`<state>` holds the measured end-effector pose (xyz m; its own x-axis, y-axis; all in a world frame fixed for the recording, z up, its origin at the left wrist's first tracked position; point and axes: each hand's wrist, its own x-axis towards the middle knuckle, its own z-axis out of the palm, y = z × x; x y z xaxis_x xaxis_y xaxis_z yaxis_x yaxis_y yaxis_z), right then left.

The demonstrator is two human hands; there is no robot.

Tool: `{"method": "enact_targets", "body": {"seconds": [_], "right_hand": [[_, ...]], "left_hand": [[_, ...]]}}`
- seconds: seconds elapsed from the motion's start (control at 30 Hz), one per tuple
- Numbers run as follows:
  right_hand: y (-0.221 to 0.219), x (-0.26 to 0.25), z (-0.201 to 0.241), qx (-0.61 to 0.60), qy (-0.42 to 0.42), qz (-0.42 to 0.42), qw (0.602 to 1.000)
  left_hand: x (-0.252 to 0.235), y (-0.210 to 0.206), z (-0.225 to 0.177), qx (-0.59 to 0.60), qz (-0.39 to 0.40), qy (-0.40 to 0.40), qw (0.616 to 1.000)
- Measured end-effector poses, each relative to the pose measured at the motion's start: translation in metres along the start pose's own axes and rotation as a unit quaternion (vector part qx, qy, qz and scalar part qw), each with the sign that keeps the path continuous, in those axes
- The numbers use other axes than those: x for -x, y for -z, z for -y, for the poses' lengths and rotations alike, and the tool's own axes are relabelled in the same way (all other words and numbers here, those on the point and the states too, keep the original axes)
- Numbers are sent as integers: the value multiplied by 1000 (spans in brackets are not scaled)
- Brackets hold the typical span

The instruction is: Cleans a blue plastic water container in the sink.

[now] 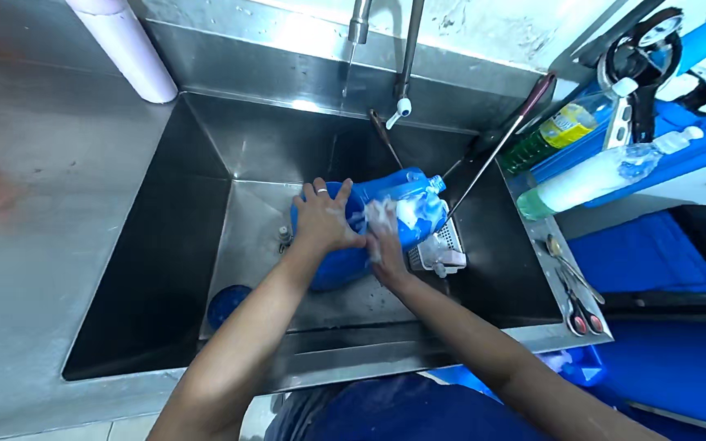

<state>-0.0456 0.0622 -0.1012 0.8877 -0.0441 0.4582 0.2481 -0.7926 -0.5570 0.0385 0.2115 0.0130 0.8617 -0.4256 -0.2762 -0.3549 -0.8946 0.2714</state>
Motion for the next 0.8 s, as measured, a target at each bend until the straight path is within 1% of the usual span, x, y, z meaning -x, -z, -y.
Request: {"method": "enact_targets", "body": {"seconds": [0.03,0.07,0.1,0.17,0.2,0.23,0.27,0.3,0.33,0.37,0.4,0.43,0.47,0.5,0.53,0.57,0.6,0.63,0.7,0.73,0.77,0.8], "right_hand": [[9,19,-10,3,1,36,999],[22,28,-23,32,6,77,997],[36,21,-34,71,13,132,989],[38,-28,-38,124,1,207,970],[29,-59,-41,138,-9,216,967],[14,-89,-48,157,0,199,967],[2,-118,-49,171,-9,197,965],[-9,-141,-50,171,-30,207,963],[-9,-147,-49,163,-37,220,961],[-1,-133,-52,147,-14,207,967],[13,-100,-55,119,21,182,976],[28,-55,-59,89,61,165,980],[41,-12,-63,71,92,165,979],[52,13,-64,61,104,180,976],[58,16,-62,63,105,204,971],[56,0,-58,66,99,227,967],[49,-28,-55,61,81,252,962],[34,-57,-57,66,87,231,967],[23,-98,-54,76,75,227,968],[19,-102,-55,77,80,220,969],[22,-84,-55,62,76,209,973],[31,-50,-57,36,69,194,978]], "left_hand": [[0,-3,2,0,-14,-6,1000],[0,-5,4,2,-24,-11,1000],[0,-7,4,7,-30,-12,999],[2,-8,2,7,-20,-4,1000],[4,-7,1,7,-18,3,1000],[5,-7,1,6,-21,11,1000],[6,-6,0,18,-30,19,999],[5,-4,-3,28,-31,33,999],[4,-1,-7,27,-24,49,998],[2,-1,-10,21,-21,60,998],[0,-1,-11,16,-24,64,998],[0,-2,-11,10,-27,61,998],[-1,-1,-10,-3,-21,56,998],[-1,0,-8,-14,-16,47,999],[1,0,-8,-21,-10,35,999],[6,1,-7,-33,6,23,999],[10,2,-6,-48,25,14,998],[14,3,-5,-62,36,9,997],[16,0,-2,-66,14,6,998],[15,-3,-1,-65,-4,6,998],[14,-6,1,-60,-17,8,998],[14,-9,2,-50,-33,8,998]]}}
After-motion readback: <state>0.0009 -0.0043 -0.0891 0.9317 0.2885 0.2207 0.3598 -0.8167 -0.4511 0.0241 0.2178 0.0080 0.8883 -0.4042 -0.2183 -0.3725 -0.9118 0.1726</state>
